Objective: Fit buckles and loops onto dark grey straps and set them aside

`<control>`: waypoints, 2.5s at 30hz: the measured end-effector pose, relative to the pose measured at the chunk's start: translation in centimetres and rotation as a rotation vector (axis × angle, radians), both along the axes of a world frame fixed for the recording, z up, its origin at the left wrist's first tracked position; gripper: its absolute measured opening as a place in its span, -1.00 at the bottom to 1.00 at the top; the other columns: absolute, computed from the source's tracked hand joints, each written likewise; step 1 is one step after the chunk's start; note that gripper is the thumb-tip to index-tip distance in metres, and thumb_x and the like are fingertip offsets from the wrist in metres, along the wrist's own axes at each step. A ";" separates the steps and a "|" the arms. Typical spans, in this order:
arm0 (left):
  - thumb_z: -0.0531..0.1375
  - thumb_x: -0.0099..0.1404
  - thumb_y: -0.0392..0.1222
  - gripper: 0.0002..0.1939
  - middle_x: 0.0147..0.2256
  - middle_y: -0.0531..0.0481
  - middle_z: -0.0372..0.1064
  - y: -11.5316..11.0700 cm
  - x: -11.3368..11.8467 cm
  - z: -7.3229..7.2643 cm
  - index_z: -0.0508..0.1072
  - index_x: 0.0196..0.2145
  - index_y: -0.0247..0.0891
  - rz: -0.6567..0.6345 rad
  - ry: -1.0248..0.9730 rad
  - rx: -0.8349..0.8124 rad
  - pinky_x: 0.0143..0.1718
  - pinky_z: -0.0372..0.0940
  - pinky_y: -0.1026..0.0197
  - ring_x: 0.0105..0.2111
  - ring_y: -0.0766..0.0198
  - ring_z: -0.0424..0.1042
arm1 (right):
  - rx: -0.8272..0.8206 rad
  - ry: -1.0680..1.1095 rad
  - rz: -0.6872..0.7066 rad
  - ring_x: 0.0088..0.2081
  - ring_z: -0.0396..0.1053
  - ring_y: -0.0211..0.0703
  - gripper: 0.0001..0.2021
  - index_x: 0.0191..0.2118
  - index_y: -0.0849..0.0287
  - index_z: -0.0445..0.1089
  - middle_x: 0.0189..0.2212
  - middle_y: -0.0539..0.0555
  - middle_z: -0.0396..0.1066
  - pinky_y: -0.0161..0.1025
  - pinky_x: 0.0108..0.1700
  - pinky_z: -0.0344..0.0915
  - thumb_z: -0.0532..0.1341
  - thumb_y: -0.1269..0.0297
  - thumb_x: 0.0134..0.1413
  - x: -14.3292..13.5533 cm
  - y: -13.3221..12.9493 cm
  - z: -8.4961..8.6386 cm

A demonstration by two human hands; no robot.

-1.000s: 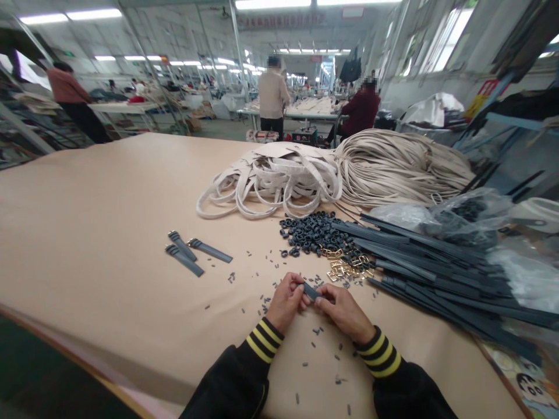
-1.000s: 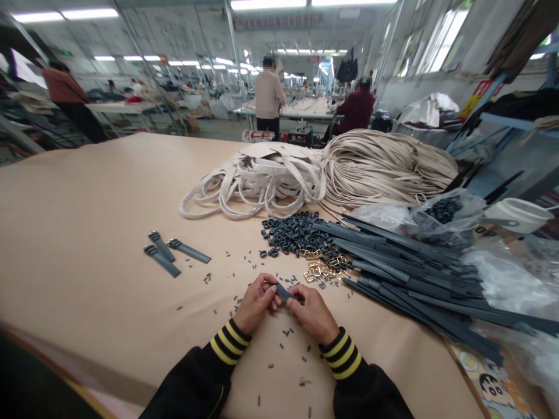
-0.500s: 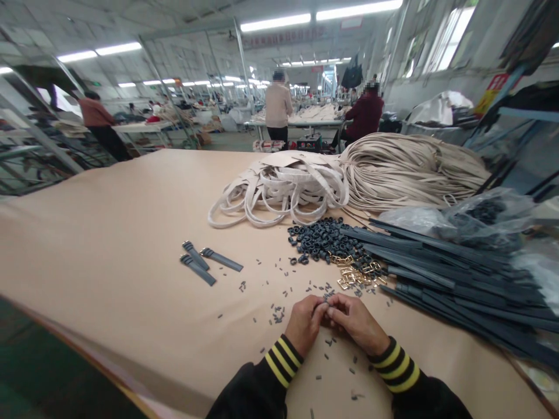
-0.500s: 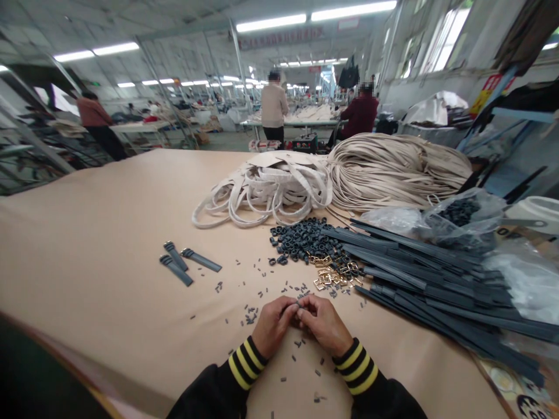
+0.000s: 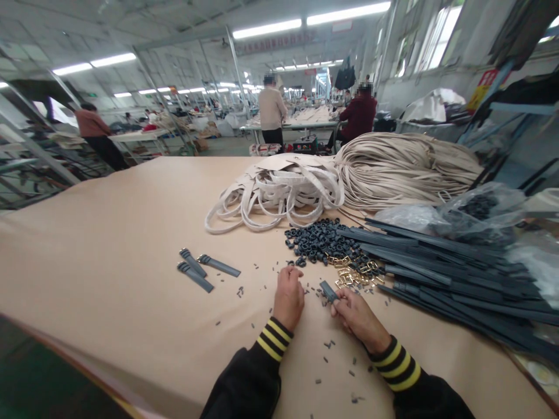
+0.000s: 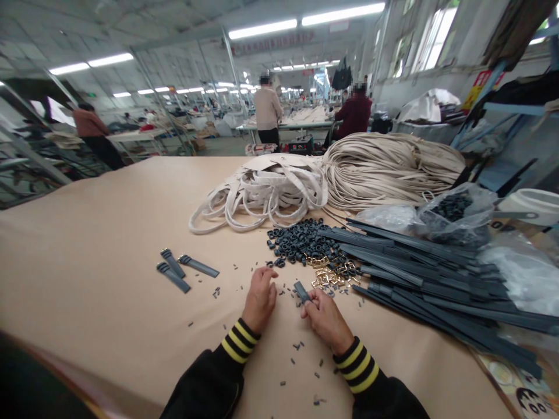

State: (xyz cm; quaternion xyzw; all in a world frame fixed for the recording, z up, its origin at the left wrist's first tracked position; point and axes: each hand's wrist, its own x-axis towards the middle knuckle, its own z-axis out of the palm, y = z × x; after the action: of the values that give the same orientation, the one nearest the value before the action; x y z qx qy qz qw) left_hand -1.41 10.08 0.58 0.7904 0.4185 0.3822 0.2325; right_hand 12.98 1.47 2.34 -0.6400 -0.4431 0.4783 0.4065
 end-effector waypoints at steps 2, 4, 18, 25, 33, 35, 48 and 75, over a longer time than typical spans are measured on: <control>-0.02 0.16 -0.33 -0.83 -0.31 -0.14 0.25 2.6 0.0 0.1 0.29 -0.28 -0.29 0.080 0.169 -0.076 -0.17 0.18 0.08 -0.23 0.13 0.27 | -0.011 -0.027 0.033 -0.75 -0.02 -0.45 -0.80 -0.44 0.20 0.16 -0.68 -0.11 0.18 -0.44 -0.71 -0.07 0.01 0.17 0.06 0.1 0.0 -0.1; 0.01 0.17 -0.24 -0.88 -0.39 -0.11 0.28 4.7 0.1 0.1 0.31 -0.34 -0.26 0.116 0.288 -0.183 -0.23 0.18 0.11 -0.31 0.14 0.30 | 0.000 -0.050 0.073 -0.75 -0.01 -0.45 -0.73 -0.46 0.21 0.19 -0.70 -0.11 0.14 -0.43 -0.70 -0.07 -0.02 0.11 0.09 0.2 0.0 -0.3; 0.18 0.08 -0.11 -0.73 -0.51 0.09 0.30 0.1 -0.4 0.6 0.22 -0.32 -0.28 -0.286 -0.639 -1.035 -0.63 0.16 0.45 -0.61 0.48 0.28 | 0.011 0.107 0.126 -0.75 0.02 -0.46 -0.70 -0.47 0.21 0.17 -0.65 -0.08 0.25 -0.45 -0.71 -0.09 0.02 0.05 0.04 0.0 -0.2 0.7; 0.21 0.09 -0.11 -0.75 -0.55 0.06 0.34 -2.5 0.7 -0.1 0.25 -0.43 -0.35 -0.293 -0.930 -1.189 -0.62 0.22 0.53 -0.60 0.52 0.32 | -0.011 0.062 0.127 -0.76 -0.04 -0.45 -0.76 -0.46 0.20 0.17 -0.71 -0.13 0.13 -0.44 -0.72 -0.10 0.00 0.13 0.06 -0.1 -0.1 0.4; 0.27 0.02 -0.28 -0.73 -0.44 0.04 0.42 -2.7 0.8 0.0 0.24 -0.37 -0.32 -0.267 -0.989 -1.161 -0.34 0.32 0.39 -0.41 0.42 0.42 | 0.109 -0.206 0.092 -0.64 0.08 -0.37 -0.72 -0.61 0.21 0.14 -0.71 -0.07 0.15 -0.39 -0.53 0.04 -0.02 0.27 0.07 0.2 -0.2 0.8; 0.26 0.02 -0.27 -0.74 -0.36 -0.02 0.44 -2.7 0.8 -0.1 0.25 -0.37 -0.32 -0.286 -0.990 -1.132 -0.31 0.31 0.36 -0.37 0.39 0.42 | 0.102 -0.226 0.119 -0.63 0.08 -0.37 -0.74 -0.60 0.21 0.14 -0.70 -0.07 0.15 -0.39 -0.53 0.03 -0.02 0.29 0.07 0.2 -0.3 1.0; 0.24 0.05 -0.24 -0.82 -0.27 -0.11 0.43 -2.7 0.2 -0.9 0.31 -0.41 -0.34 -0.494 -0.676 -1.041 -0.21 0.25 0.24 -0.29 0.29 0.41 | 0.127 -0.567 0.377 -0.53 0.10 -0.35 -0.82 -0.56 0.23 0.16 -0.62 -0.06 0.15 -0.38 -0.49 -0.07 0.00 0.37 0.01 2.5 -0.8 1.6; 0.20 0.09 -0.18 -0.80 -0.36 -0.07 0.43 -3.5 0.4 -0.4 0.27 -0.39 -0.32 -0.491 -0.544 -0.975 -0.41 0.27 0.30 -0.43 0.35 0.39 | 0.106 -0.515 0.468 -0.59 0.01 -0.40 -0.77 -0.62 0.24 0.12 -0.68 -0.10 0.03 -0.39 -0.54 -0.11 0.02 0.33 0.01 2.5 -1.0 1.5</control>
State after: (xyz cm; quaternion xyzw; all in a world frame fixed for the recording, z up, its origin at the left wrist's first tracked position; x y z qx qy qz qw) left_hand -1.00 6.56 0.20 0.5405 0.2765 0.2700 0.7474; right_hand 15.51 0.42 3.86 -0.5989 -0.6899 0.3579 0.1933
